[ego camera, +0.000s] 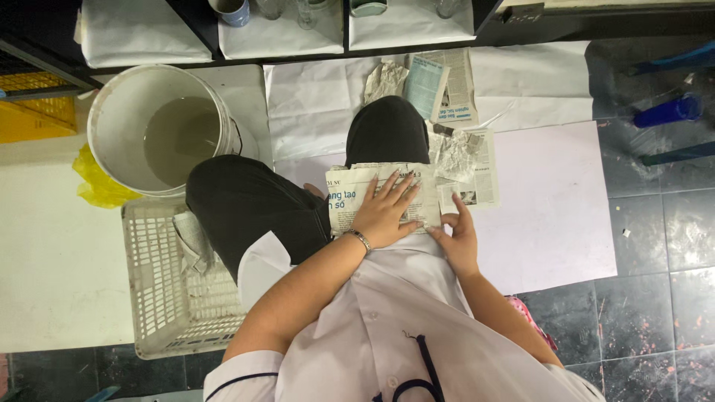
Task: The person sits on the floor and wraps individual glassware items with newspaper. They unfold a newspaper sheet, place a glass or cup on it, fold the paper around the item, and then place the wrapped item on a nearby shelf. This process is repeated for multiple items.
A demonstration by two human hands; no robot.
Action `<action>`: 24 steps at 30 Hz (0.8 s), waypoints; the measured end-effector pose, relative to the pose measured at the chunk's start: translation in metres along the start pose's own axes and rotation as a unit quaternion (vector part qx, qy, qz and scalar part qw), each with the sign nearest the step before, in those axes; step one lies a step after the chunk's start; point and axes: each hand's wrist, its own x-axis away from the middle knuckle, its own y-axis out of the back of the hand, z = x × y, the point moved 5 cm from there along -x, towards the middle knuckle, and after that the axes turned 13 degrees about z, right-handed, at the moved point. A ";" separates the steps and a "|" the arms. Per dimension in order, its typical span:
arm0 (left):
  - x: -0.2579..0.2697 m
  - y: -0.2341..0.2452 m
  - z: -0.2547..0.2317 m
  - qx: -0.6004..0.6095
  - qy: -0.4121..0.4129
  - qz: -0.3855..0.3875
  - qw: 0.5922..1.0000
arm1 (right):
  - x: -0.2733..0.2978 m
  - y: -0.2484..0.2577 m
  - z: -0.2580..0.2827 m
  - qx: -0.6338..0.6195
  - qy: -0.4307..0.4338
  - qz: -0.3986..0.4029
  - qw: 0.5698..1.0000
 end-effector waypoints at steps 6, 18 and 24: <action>-0.002 -0.001 -0.003 -0.003 0.009 0.023 1.000 | 0.013 0.010 -0.025 -0.070 -0.093 -0.045 0.992; -0.010 -0.006 0.002 -0.032 0.029 0.107 0.993 | -0.044 -0.014 0.085 0.270 0.156 0.056 0.948; -0.002 -0.007 0.019 -0.027 0.040 0.083 0.995 | -0.067 -0.087 0.085 0.383 0.103 0.116 0.911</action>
